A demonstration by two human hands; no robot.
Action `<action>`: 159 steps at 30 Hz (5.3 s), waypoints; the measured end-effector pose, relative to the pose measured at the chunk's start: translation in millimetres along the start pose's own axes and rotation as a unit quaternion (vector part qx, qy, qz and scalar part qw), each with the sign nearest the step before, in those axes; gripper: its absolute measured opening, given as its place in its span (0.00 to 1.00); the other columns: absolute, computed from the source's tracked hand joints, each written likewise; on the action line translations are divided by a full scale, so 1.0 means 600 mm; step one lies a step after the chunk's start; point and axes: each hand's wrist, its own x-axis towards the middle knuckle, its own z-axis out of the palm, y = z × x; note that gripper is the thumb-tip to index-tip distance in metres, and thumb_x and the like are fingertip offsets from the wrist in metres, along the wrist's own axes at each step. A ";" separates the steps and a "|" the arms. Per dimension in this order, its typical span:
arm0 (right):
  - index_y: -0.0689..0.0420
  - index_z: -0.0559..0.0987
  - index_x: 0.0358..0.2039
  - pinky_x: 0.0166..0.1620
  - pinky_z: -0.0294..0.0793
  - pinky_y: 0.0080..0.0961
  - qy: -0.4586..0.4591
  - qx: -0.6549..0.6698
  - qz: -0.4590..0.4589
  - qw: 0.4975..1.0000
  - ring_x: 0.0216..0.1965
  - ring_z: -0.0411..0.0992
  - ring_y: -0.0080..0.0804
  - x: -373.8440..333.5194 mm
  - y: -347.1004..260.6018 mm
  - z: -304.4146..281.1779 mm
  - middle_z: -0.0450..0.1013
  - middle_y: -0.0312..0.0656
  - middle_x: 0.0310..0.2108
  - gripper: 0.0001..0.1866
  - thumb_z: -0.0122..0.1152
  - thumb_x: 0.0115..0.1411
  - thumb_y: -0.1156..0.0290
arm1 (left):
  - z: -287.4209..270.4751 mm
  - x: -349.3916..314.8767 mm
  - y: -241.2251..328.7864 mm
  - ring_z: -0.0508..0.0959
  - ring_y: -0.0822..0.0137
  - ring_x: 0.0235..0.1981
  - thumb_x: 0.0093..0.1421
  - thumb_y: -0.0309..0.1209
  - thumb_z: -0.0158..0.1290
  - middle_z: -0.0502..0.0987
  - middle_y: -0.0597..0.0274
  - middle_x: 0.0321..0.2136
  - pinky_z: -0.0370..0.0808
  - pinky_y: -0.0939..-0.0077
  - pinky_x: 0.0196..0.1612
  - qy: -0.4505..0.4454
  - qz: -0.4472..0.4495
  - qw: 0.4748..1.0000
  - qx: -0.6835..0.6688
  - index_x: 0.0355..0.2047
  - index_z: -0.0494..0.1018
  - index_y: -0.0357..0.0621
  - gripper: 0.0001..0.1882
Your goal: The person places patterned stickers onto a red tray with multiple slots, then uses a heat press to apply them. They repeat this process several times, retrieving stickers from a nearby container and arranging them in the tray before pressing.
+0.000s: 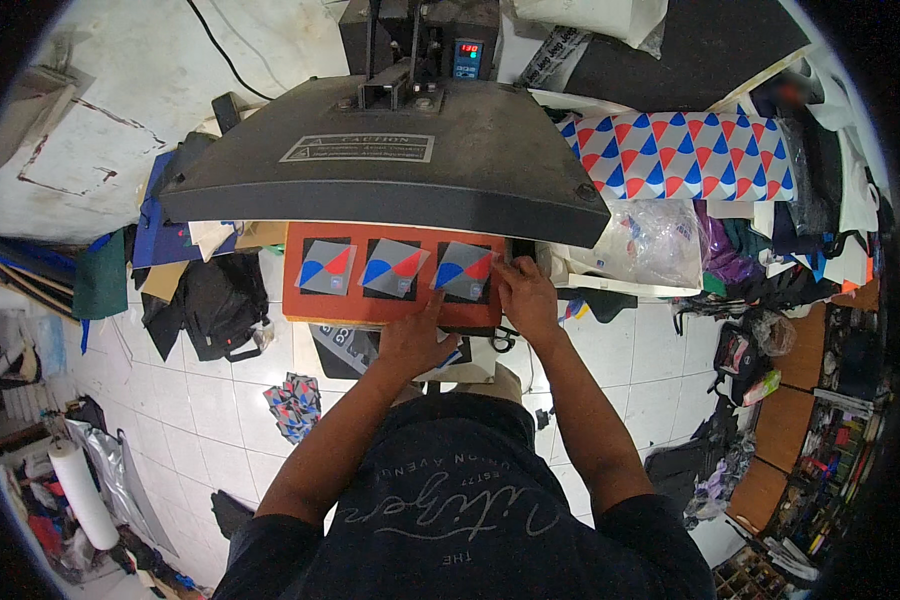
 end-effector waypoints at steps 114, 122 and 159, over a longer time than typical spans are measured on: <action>0.53 0.72 0.51 0.42 0.72 0.39 -0.021 0.000 0.031 0.999 0.38 0.72 0.43 -0.027 0.000 0.003 0.73 0.46 0.38 0.23 0.58 0.52 0.75 | -0.026 -0.045 0.004 0.79 0.44 0.37 0.55 0.50 0.54 0.78 0.40 0.36 0.76 0.54 0.42 -0.069 -0.040 0.994 -0.072 0.64 0.51 0.48 0.42; 0.57 0.73 0.47 0.38 0.73 0.32 -0.031 0.260 0.166 0.951 0.35 0.73 0.38 -0.049 -0.050 -0.049 0.74 0.48 0.38 0.15 0.56 0.60 0.68 | -0.051 -0.106 -0.034 0.77 0.61 0.41 0.56 0.33 0.57 0.76 0.52 0.40 0.73 0.69 0.44 -0.091 -0.218 0.807 -0.541 0.53 0.61 0.41 0.26; 0.63 0.75 0.40 0.32 0.70 0.20 -0.206 0.469 0.206 0.834 0.27 0.72 0.22 0.107 -0.348 0.024 0.73 0.37 0.28 0.13 0.58 0.60 0.66 | -0.100 -0.082 -0.178 0.74 0.74 0.33 0.60 0.24 0.52 0.73 0.63 0.33 0.75 0.79 0.38 0.240 -0.118 0.517 -0.813 0.39 0.65 0.41 0.08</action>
